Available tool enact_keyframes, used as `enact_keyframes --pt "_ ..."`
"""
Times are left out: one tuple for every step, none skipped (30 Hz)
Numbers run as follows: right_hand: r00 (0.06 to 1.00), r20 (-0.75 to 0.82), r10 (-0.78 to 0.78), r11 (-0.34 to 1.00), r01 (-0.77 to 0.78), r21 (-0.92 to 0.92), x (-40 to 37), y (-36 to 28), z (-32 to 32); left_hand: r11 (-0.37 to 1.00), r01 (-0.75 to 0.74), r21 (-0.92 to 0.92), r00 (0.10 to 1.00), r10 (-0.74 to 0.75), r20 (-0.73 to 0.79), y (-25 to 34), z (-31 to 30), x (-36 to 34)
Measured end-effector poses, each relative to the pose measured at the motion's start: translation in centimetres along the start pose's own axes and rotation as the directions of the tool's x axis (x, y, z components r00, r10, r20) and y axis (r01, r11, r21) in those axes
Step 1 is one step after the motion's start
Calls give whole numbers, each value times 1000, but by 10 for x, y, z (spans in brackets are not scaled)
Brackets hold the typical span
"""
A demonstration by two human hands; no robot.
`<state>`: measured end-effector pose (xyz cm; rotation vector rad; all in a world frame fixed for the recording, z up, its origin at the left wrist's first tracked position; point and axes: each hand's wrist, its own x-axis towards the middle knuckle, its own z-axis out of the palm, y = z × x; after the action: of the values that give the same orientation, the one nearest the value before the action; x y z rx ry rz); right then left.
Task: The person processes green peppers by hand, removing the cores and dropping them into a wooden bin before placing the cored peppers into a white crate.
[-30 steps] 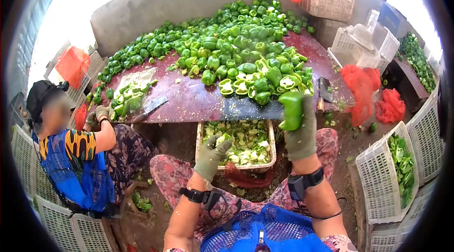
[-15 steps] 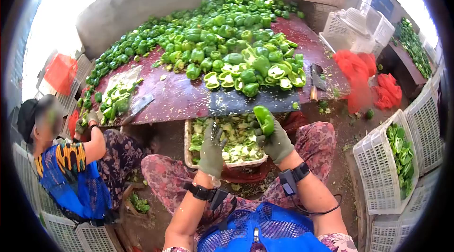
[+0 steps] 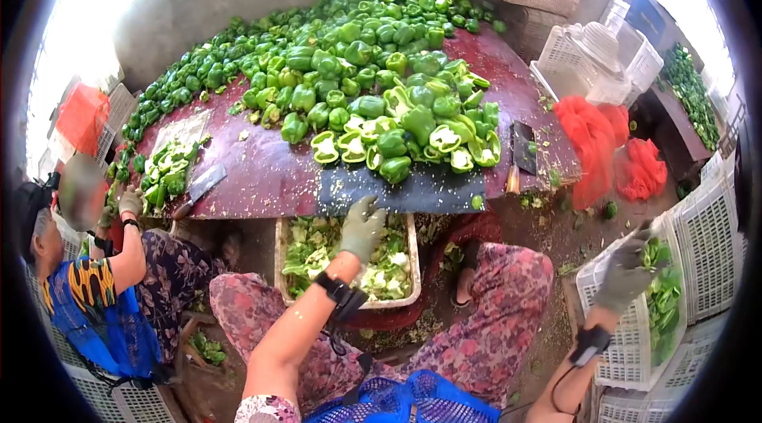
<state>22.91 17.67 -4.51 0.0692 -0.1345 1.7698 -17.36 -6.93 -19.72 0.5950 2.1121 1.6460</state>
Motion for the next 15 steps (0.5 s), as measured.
enact_keyframes --pt "977 55 205 979 -204 -15 -9 26 -3 989 -32 147 999 31 12 11 9 14" --pt "911 107 399 917 -397 -39 -20 56 -7 965 -35 260 999 33 11 19 17 28" --pt "889 37 456 887 -450 -107 -31 86 -9 921 -75 381 996 88 -16 19 28 43" --pt "864 -39 502 849 -501 -169 -42 113 -10 861 -111 497 989 144 -30 16 38 58" --pt "825 -155 543 802 -564 -195 -55 134 -10 791 -113 601 988 154 -17 16 44 71" --pt "784 -210 584 741 -620 -257 -65 149 -12 747 -116 654 984 174 -25 16 50 82" --pt "738 -263 621 671 -674 -309 -74 163 -14 728 -59 683 995 102 -23 17 53 92" --pt "695 -262 669 578 -709 -405 -78 171 -17 705 0 709 999 28 -28 20 55 99" --pt "671 -276 689 573 -737 -359 -81 176 -22 674 3 739 999 22 -24 22 57 104" --pt "645 -291 707 567 -762 -312 -83 181 -30 642 7 767 1000 13 -20 25 57 106" --pt "617 -306 725 558 -787 -264 -85 183 -36 609 11 793 1000 1 -15 26 57 105" --pt "618 -323 717 548 -786 -287 -85 185 -39 656 8 755 1000 13 -23 22 57 105" --pt "618 -339 710 536 -785 -310 -84 187 -41 701 5 713 999 26 -32 23 54 103" --pt "618 -351 703 523 -784 -334 -84 188 -43 745 1 667 998 40 -46 24 50 100" --pt "624 -330 708 518 -777 -357 -83 190 -47 947 48 319 999 -43 -23 25 46 91"
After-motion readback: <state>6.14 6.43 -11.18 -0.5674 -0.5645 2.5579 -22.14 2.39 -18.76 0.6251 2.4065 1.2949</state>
